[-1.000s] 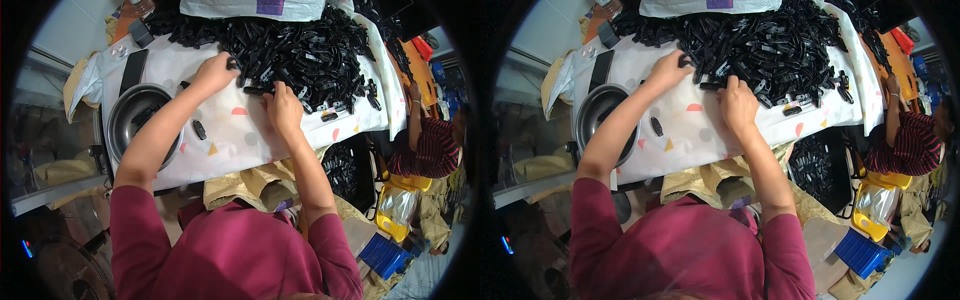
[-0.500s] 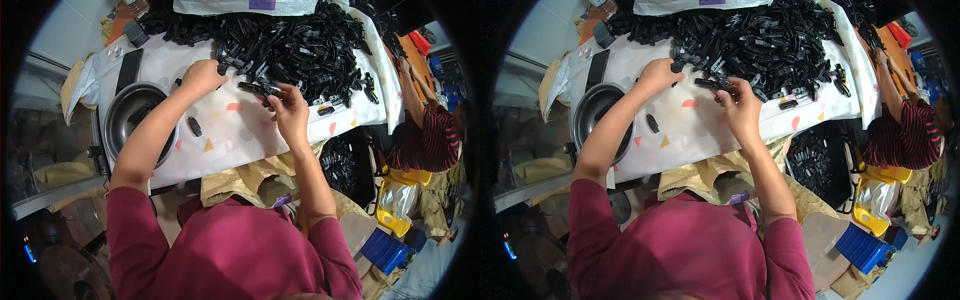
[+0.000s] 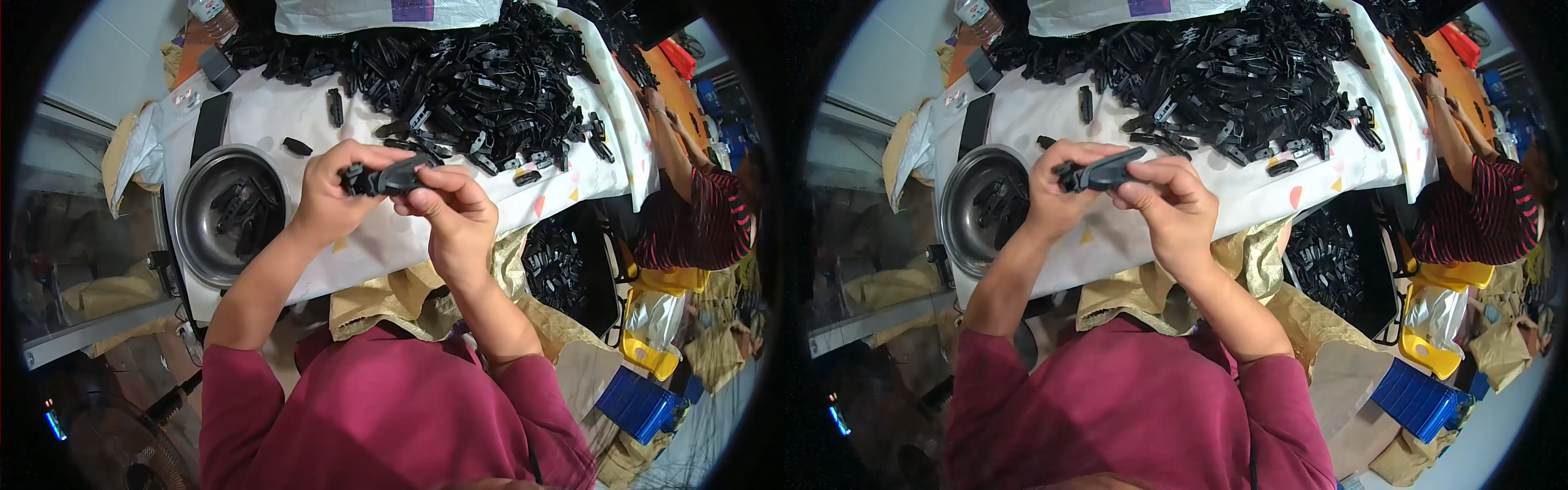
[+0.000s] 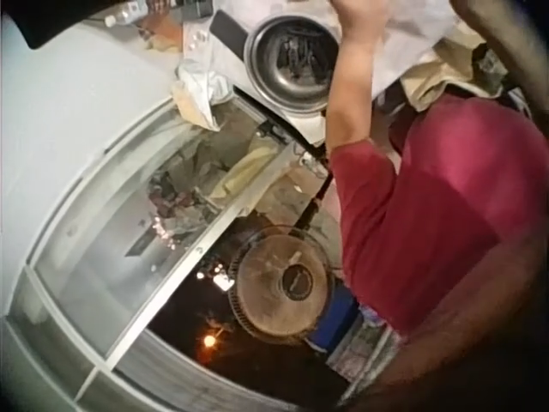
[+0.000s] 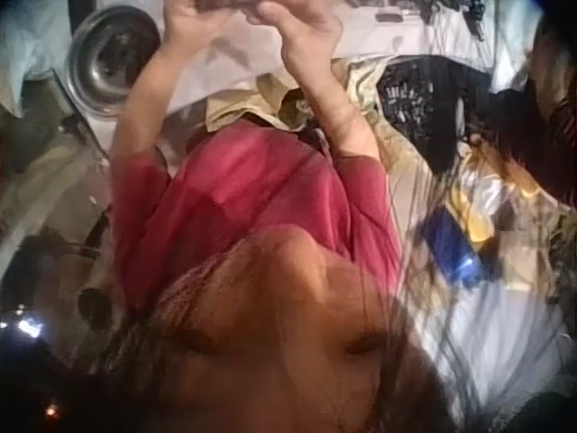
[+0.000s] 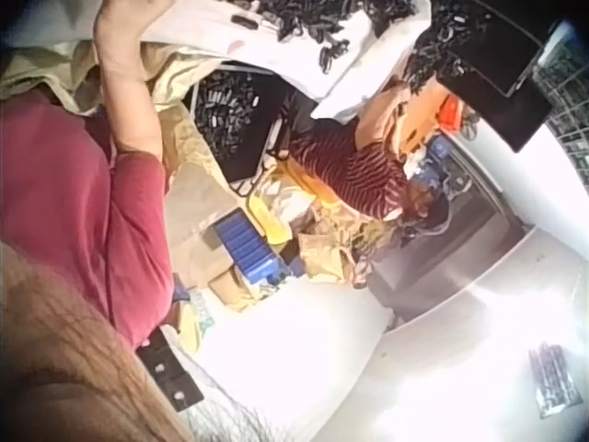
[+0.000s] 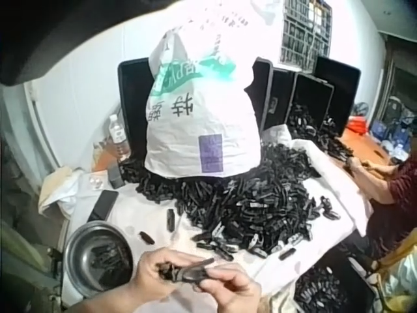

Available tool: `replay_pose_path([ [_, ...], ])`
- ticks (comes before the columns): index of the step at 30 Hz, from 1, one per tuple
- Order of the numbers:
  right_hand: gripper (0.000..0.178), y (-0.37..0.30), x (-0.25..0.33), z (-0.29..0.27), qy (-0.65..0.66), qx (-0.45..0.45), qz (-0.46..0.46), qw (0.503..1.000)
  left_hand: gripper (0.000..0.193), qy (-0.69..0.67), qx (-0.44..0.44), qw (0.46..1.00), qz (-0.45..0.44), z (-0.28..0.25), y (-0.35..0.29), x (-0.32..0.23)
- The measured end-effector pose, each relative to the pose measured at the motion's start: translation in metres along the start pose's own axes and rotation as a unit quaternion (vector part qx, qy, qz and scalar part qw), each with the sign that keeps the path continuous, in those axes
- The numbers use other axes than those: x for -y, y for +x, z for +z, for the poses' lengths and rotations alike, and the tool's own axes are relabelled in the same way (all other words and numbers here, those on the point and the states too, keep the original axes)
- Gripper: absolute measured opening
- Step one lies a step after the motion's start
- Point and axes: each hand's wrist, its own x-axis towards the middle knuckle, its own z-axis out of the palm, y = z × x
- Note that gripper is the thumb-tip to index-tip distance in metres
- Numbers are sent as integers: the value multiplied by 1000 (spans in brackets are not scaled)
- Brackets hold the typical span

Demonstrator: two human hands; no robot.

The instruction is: Assembling or inspecting black plastic components at a manufacturing workbench.

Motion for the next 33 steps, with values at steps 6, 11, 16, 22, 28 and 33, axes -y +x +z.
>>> replay_pose_path([
  [6,23,-5,-6,-4,-279,53,-129,950,30,-70,-25,996,-45,6,-13,-17],
  [11,32,-3,5,16,-413,65,-101,903,31,-188,-66,969,-143,-10,-25,-13],
  [16,34,0,-13,13,-438,101,-180,875,38,-181,-82,961,-190,-28,-39,-20],
  [22,28,42,-34,-53,-719,66,-82,687,42,564,-64,750,-339,-100,-70,-57],
  [28,31,66,-48,-63,-780,72,-97,613,26,586,-10,792,-171,-95,-26,-22],
  [33,27,52,-36,-44,-697,67,-82,710,26,526,15,764,-372,-78,60,71],
])
